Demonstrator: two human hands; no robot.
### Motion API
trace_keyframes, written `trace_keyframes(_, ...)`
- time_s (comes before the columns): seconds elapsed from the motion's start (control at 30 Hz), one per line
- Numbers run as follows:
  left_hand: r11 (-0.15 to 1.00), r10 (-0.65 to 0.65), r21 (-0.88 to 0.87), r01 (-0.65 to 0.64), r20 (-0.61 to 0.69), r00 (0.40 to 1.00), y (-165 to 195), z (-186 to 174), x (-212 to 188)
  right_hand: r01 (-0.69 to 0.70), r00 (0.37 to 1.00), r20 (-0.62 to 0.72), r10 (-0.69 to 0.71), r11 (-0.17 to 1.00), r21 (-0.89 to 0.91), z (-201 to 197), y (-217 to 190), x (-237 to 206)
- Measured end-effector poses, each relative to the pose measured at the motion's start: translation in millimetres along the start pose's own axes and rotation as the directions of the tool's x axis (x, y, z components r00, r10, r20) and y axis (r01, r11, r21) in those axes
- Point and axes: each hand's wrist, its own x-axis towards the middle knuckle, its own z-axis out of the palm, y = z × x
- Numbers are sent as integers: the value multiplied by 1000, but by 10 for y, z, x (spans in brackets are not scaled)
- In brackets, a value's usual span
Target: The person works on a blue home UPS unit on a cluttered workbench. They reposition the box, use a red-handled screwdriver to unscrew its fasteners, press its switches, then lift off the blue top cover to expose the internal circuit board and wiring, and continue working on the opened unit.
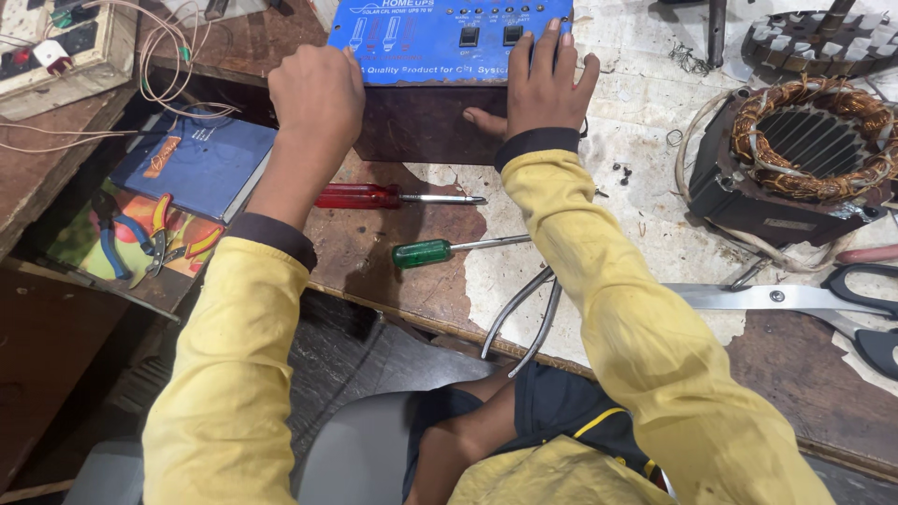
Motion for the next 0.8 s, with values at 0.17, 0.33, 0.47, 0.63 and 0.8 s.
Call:
trace_keyframes(0.17, 997, 64, 54, -63, -14, 998, 24, -63, -11, 8, 1000, -6, -8, 1000, 3, -46, -7, 17)
trace_keyframes(0.33, 998, 25, 59, -37, 195, 981, 61, -15, 38, -13, 1000, 7, 12, 999, 30, -13, -21, -20)
trace_keyframes(0.47, 986, 7, 164, -34, 167, 986, 96, 50, 66, -54, 998, -11, 55, 996, 73, 16, -85, -66)
trace_keyframes(0.63, 963, 19, 265, -58, 149, 989, 106, 98, 51, -138, 990, -12, 138, 990, 19, -77, -308, -216)
trace_keyframes(0.8, 962, 74, 252, -109, 144, 987, 53, 104, 54, -115, 993, -15, 115, 993, -5, -191, -356, -328)
